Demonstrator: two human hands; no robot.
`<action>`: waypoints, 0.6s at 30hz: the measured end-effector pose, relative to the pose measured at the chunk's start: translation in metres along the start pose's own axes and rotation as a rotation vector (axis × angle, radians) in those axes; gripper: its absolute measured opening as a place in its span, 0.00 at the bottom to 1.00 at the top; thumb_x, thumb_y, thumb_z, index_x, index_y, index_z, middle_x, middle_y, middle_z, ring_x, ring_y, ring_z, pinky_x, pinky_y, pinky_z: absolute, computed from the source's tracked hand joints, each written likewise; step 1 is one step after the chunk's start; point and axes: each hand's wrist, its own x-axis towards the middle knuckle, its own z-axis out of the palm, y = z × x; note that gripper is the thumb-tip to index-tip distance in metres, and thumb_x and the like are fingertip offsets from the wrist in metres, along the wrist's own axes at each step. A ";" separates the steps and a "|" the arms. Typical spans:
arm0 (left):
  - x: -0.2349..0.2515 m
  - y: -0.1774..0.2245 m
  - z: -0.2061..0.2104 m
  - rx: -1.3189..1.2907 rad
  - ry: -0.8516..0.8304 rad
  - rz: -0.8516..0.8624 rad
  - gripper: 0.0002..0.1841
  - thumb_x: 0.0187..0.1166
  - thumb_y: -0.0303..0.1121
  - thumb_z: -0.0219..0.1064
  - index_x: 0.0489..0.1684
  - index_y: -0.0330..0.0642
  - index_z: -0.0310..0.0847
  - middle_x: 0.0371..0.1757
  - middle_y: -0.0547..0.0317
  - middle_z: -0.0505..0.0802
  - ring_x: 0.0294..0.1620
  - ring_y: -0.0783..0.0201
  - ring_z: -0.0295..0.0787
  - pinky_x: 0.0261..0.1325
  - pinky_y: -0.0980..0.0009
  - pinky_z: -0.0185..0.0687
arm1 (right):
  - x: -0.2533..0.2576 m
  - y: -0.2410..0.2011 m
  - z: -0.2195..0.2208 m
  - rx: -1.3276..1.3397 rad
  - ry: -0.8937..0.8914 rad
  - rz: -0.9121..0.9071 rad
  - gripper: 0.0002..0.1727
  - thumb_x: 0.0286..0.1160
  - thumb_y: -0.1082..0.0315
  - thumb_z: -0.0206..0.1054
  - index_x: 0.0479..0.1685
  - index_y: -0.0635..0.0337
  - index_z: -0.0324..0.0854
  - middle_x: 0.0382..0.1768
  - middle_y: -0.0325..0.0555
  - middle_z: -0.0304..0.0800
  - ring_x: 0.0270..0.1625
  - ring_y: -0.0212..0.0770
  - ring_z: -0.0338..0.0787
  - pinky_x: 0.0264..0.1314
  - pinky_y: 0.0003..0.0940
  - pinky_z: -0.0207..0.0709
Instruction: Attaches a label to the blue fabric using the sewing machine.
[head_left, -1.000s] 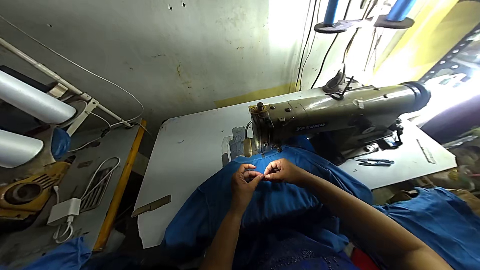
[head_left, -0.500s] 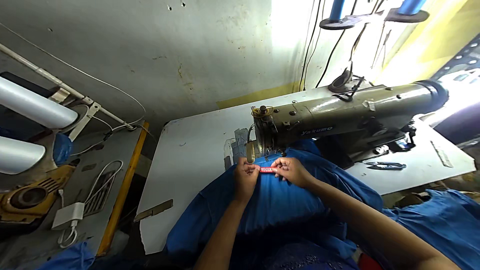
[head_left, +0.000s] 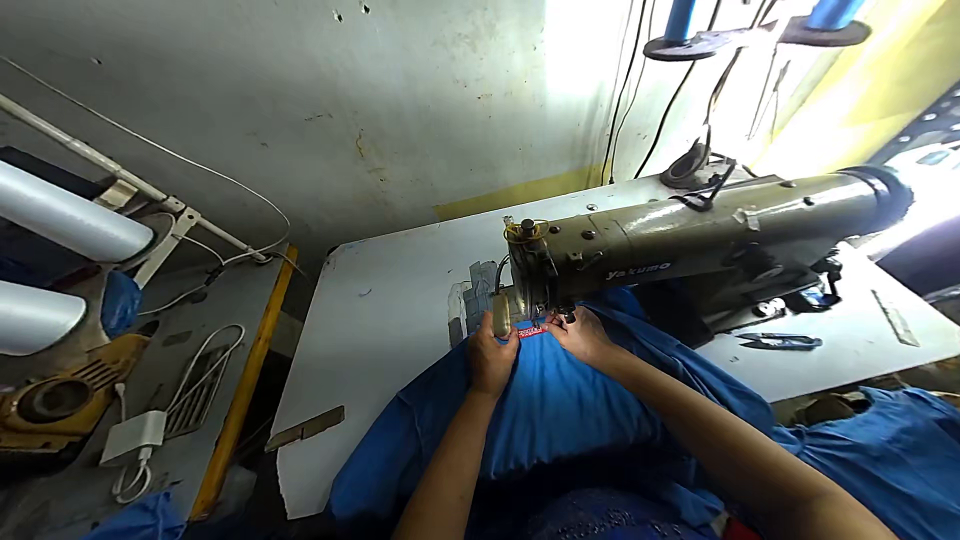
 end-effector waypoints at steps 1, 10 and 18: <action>0.001 0.000 -0.002 -0.019 -0.022 -0.010 0.15 0.67 0.27 0.74 0.47 0.29 0.82 0.36 0.54 0.96 0.39 0.62 0.94 0.50 0.63 0.87 | 0.001 0.000 0.000 -0.008 0.000 -0.001 0.20 0.87 0.60 0.61 0.58 0.71 0.85 0.57 0.63 0.89 0.65 0.55 0.87 0.72 0.50 0.73; 0.002 0.002 -0.008 -0.035 -0.070 -0.051 0.14 0.68 0.26 0.75 0.48 0.29 0.81 0.37 0.55 0.96 0.40 0.65 0.93 0.52 0.65 0.85 | -0.002 0.010 0.013 0.004 0.181 -0.102 0.19 0.82 0.61 0.65 0.53 0.72 0.87 0.43 0.61 0.92 0.50 0.55 0.90 0.61 0.51 0.78; 0.004 0.016 -0.016 0.266 -0.252 0.069 0.12 0.80 0.26 0.63 0.50 0.33 0.92 0.57 0.40 0.93 0.57 0.48 0.91 0.65 0.53 0.83 | -0.004 0.022 0.044 -0.156 0.547 -0.432 0.10 0.76 0.71 0.64 0.40 0.68 0.90 0.42 0.64 0.94 0.42 0.60 0.96 0.40 0.53 0.87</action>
